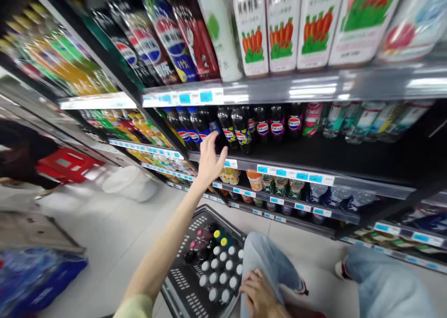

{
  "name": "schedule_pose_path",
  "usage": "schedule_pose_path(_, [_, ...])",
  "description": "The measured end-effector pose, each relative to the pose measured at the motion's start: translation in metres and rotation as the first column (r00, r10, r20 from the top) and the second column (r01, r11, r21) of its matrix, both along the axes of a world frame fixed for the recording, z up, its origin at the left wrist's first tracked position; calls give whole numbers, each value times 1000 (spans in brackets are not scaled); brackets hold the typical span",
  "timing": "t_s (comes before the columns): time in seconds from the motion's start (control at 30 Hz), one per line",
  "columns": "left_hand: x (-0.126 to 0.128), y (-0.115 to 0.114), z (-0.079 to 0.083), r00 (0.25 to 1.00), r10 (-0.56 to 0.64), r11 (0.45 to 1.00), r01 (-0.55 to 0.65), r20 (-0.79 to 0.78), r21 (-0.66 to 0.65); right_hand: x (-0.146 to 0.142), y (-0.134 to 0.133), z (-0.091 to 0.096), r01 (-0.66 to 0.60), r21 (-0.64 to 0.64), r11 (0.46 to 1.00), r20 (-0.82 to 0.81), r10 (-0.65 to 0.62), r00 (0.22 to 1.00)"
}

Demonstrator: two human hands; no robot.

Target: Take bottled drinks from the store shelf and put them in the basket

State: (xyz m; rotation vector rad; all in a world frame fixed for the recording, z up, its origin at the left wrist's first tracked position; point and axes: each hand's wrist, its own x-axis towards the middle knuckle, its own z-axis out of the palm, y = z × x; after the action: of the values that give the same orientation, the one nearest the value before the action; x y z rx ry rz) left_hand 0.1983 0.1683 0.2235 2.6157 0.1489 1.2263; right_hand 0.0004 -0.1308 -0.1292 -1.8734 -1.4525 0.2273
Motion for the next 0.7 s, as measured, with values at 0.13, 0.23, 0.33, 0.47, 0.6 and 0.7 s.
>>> schedule_pose_path(0.13, [74,-17,51,999,-6,1000,6,-39,16,-2,0,-1,41,-142,989,-186,-68,980])
schedule_pose_path(0.23, [110,-18,74,989,55,998,-54,-137,9,-4,-8,-6,87,-127,988,-281,-120,952])
schedule_pose_path(0.33, [124,-20,94,976,83,997,-83,-203,9,-2,-19,-5,87,-69,994,-375,-107,921])
schedule_pose_path(0.47, [116,-31,115,944,103,994,-88,-313,64,4,-32,16,40,-50,998,-460,-58,886])
schedule_pose_path(0.6, [87,-51,117,928,102,981,-33,-359,192,15,-49,48,28,-53,998,-548,-53,835])
schedule_pose_path(0.7, [61,-64,112,956,123,977,-69,-266,202,21,-64,60,33,-37,999,-614,-49,788])
